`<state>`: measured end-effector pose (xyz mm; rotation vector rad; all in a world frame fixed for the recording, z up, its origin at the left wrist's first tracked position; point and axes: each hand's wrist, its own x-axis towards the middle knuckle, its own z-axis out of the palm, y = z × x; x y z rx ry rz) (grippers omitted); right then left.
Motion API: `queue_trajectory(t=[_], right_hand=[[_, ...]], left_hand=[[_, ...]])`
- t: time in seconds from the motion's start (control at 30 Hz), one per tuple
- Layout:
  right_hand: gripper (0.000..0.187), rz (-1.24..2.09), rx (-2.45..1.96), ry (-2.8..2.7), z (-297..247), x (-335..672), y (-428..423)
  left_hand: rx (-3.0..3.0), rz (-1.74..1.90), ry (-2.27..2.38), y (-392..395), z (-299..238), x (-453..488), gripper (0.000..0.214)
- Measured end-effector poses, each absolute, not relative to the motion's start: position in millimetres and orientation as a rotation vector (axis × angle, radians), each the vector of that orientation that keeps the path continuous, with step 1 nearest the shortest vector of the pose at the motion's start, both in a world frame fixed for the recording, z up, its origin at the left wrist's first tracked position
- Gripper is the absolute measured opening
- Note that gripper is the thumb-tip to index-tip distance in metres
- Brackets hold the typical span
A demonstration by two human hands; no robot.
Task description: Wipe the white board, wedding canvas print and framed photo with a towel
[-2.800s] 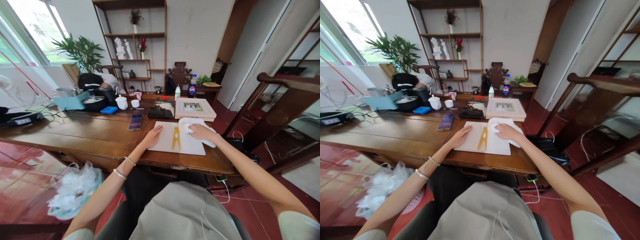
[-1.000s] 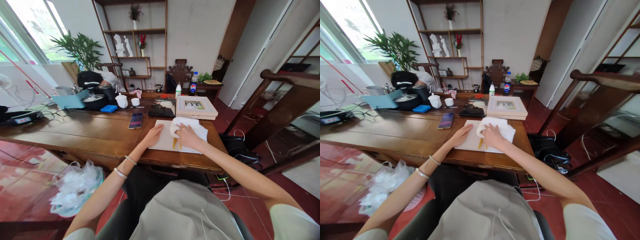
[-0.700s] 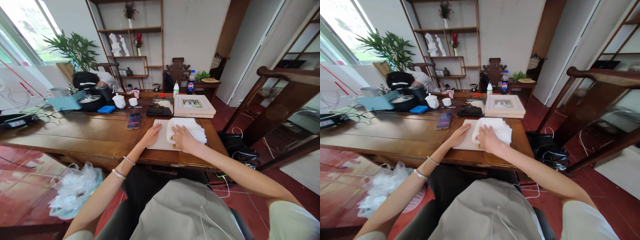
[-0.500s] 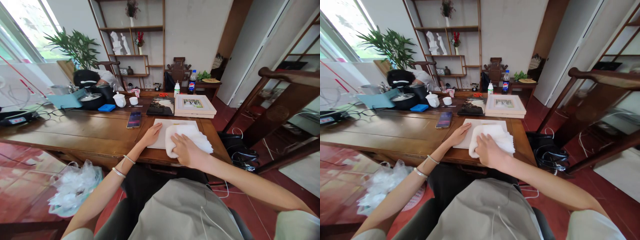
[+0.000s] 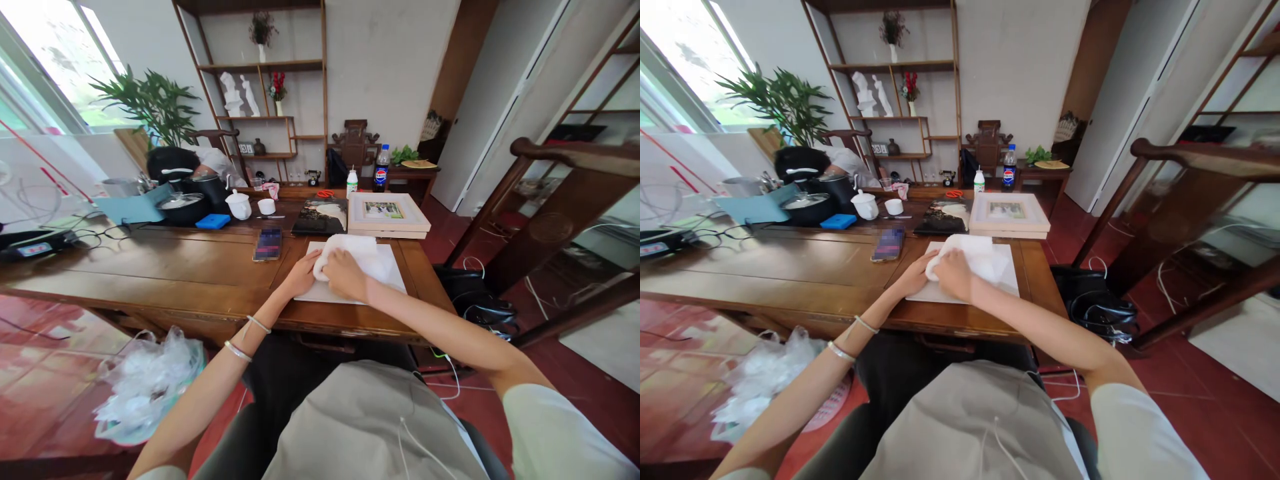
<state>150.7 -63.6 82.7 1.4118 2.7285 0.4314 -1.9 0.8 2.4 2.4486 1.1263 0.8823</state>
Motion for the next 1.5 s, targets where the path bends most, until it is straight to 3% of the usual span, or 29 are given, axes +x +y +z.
queue_trajectory(t=[0.27, 0.67, 0.9, 1.07, 1.27, 1.5], right_hand=[[0.023, 0.473, 1.09, 2.929, 75.5, 149.3, -140.4], [0.026, 0.352, 1.373, 2.669, 94.4, 180.7, -38.4], [0.023, 0.478, 1.196, 2.725, 82.9, 177.3, -112.5], [0.02, 0.334, 1.066, 2.857, 88.2, 183.9, -140.2], [0.019, 0.014, 1.509, 2.773, 98.8, 194.6, -54.2], [0.027, -0.056, 1.587, 2.749, 113.0, 164.0, 39.9]], left_hand=[[2.391, 0.889, 1.198, 2.1, 0.1, -1.7, 0.044], [2.441, 0.894, 1.2, 4.2, -4.0, -1.7, 0.044], [2.445, 0.901, 1.207, 3.2, -3.9, -1.2, 0.044], [2.438, 0.892, 1.226, 1.9, -2.8, -1.1, 0.045], [2.436, 0.895, 1.222, 1.5, -2.0, -1.5, 0.044], [2.439, 0.882, 1.25, 1.1, -1.8, -2.1, 0.043]])
